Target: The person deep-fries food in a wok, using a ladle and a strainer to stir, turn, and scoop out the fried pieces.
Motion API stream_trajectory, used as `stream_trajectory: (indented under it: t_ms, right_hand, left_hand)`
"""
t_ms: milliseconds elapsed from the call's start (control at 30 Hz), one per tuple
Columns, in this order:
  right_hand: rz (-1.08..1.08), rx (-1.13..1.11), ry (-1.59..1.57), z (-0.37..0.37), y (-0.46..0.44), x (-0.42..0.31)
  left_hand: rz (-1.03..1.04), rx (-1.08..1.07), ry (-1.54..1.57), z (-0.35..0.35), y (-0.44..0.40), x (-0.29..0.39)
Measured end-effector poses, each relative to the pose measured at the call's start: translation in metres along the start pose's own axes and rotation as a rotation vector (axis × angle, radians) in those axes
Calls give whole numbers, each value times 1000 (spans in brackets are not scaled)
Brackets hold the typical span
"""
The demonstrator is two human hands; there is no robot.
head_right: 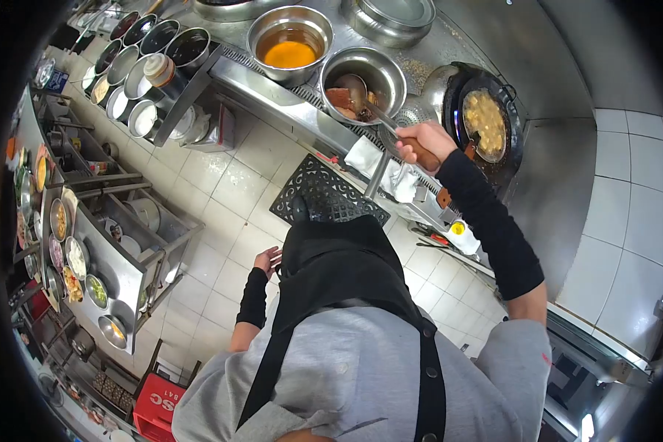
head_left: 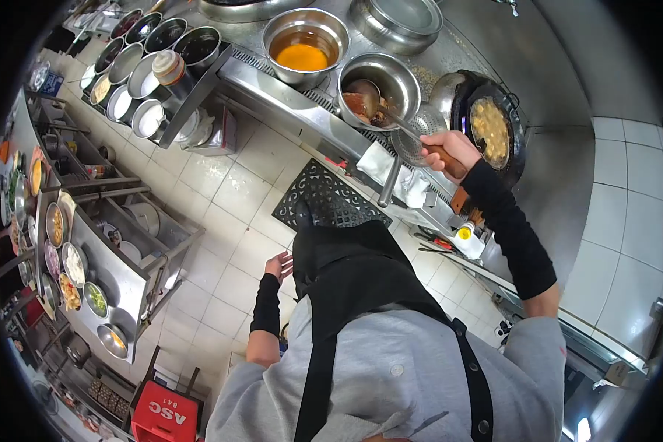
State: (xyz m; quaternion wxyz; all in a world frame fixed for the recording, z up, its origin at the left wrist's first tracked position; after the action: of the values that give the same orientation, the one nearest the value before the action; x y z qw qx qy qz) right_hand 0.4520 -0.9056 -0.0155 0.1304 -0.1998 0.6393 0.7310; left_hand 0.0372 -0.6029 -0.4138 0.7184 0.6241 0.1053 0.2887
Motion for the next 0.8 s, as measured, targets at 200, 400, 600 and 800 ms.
stream_trajectory:
  t_ms: [200,400,600,800]
  right_hand:
    - [-23,-282,-501,-34,0,55]
    - [-273,-211,-625,-22,67,101]
    - [-380,-346,-803,-33,117,108]
    - [-481,-308,-782,-61,110,113]
  left_hand:
    - [-29,-15,2,-10,17,-9]
    - [118,-93,-305,25,63,66]
    - [374,-533,-644,190,184,178]
    - [298,-898,-702,340,234,162]
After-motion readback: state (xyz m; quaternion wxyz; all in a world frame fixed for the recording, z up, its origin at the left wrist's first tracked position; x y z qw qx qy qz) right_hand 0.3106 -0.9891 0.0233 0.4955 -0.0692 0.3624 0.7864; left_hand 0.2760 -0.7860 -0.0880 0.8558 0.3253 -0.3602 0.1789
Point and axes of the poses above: each hand's wrist, its own y-axis away from the middle knuckle, its own z-axis out of the palm, x = y × z, the point moved 4 cm from there along -y, towards the middle knuckle, and after that the axes turned 1 degree about x, right-handed, at the moved point
